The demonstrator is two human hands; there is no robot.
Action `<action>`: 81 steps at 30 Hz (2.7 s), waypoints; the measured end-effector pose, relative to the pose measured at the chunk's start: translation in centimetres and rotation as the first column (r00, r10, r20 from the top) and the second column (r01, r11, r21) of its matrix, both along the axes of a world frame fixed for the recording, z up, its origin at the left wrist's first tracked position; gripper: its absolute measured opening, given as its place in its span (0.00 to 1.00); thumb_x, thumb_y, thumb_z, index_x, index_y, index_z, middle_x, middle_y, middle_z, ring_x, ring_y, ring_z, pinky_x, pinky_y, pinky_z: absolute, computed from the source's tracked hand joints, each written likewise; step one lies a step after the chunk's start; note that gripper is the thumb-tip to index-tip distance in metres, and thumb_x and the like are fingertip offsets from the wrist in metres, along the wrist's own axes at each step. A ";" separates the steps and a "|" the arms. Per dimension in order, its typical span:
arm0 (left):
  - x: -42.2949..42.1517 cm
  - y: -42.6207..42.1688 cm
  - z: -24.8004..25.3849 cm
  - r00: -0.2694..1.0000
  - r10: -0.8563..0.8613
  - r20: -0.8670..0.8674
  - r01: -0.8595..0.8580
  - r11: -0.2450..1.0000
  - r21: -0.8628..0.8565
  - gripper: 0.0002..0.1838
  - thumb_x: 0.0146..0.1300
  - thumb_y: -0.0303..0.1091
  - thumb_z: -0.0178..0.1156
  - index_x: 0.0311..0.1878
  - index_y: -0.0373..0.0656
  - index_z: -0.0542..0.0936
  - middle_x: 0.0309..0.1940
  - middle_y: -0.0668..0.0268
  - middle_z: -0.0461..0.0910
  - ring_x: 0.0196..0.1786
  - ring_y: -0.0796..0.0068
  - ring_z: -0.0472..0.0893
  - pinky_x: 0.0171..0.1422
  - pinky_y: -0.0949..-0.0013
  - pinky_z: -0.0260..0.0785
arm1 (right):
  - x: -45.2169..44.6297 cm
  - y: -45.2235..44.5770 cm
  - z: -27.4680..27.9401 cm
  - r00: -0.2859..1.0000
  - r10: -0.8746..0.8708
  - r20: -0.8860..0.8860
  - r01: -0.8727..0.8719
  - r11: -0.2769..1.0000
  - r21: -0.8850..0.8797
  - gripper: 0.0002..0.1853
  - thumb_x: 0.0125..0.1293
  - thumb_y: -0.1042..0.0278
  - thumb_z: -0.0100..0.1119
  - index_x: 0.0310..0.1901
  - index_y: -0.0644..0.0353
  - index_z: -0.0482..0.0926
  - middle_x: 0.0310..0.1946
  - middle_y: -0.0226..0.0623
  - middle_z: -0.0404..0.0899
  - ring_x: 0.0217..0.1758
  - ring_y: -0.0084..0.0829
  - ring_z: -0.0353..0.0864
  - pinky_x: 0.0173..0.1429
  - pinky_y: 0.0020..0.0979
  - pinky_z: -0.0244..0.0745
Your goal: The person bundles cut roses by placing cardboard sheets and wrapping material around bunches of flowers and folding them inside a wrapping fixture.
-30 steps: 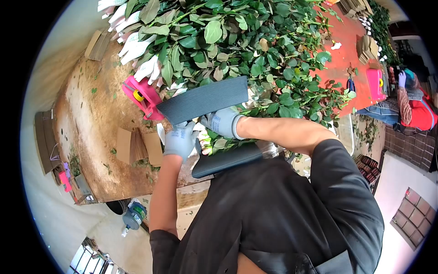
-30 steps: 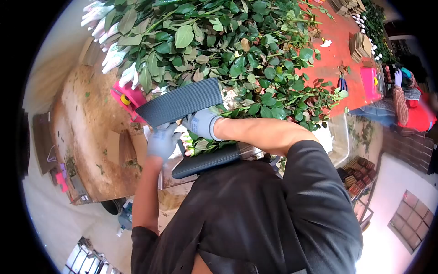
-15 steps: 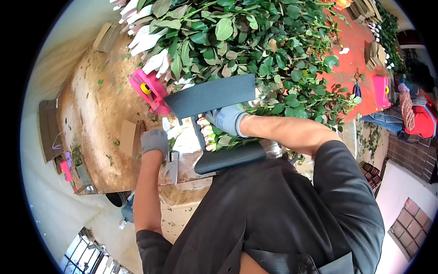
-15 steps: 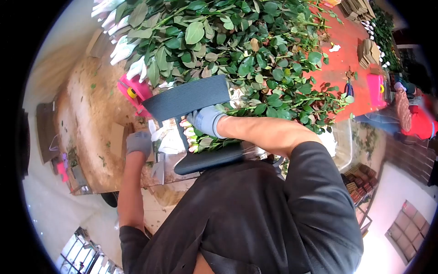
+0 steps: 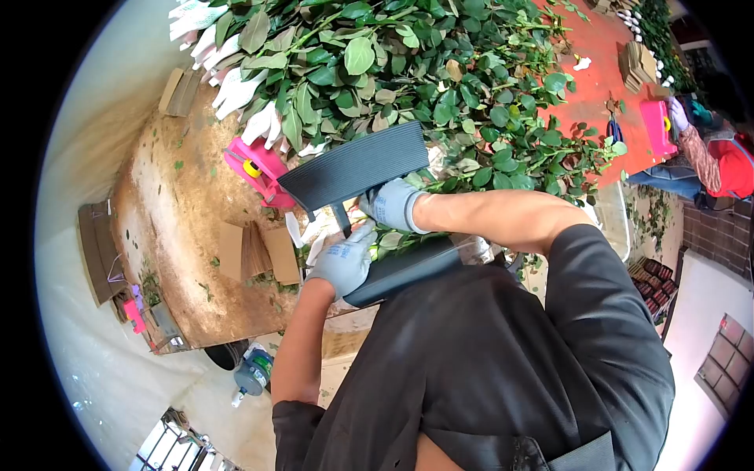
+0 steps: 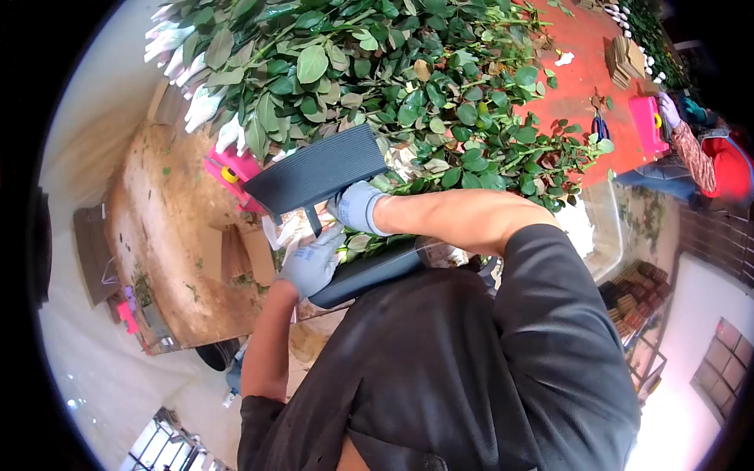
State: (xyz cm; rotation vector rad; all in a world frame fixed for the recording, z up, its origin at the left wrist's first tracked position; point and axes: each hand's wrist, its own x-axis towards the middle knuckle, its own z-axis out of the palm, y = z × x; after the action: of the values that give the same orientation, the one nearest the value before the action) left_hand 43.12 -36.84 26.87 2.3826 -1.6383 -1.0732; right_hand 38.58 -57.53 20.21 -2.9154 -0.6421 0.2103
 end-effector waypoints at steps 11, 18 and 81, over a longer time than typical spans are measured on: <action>-0.3 -0.4 0.4 0.992 0.073 0.099 -0.062 0.992 -0.110 0.29 0.69 0.43 0.56 0.71 0.43 0.74 0.74 0.55 0.70 0.66 0.44 0.75 0.74 0.47 0.63 | -0.3 0.8 -2.3 0.999 -0.007 0.032 0.006 1.000 0.024 0.09 0.62 0.67 0.61 0.43 0.56 0.81 0.35 0.42 0.84 0.35 0.42 0.86 0.33 0.44 0.77; -0.4 -0.5 -1.0 0.995 0.098 0.016 -0.098 0.995 -0.037 0.29 0.67 0.44 0.55 0.69 0.43 0.74 0.72 0.54 0.70 0.65 0.44 0.76 0.70 0.48 0.68 | -0.3 2.8 -1.1 0.994 -0.083 -0.074 0.083 0.996 0.007 0.07 0.61 0.64 0.60 0.35 0.56 0.84 0.31 0.40 0.85 0.35 0.41 0.86 0.37 0.44 0.78; -0.6 -1.3 1.3 0.968 0.250 0.001 -0.246 0.951 0.190 0.27 0.69 0.44 0.49 0.69 0.47 0.74 0.73 0.59 0.70 0.62 0.51 0.81 0.68 0.53 0.73 | -9.3 -14.4 8.4 0.970 -0.244 -0.016 0.213 0.874 -0.438 0.13 0.66 0.67 0.56 0.51 0.52 0.80 0.42 0.38 0.77 0.45 0.39 0.83 0.40 0.39 0.80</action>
State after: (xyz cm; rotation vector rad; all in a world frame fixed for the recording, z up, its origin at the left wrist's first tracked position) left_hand 42.51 -38.18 28.19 2.5925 -1.2346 -1.2496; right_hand 29.24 -71.90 28.60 -3.3541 -0.2536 0.4821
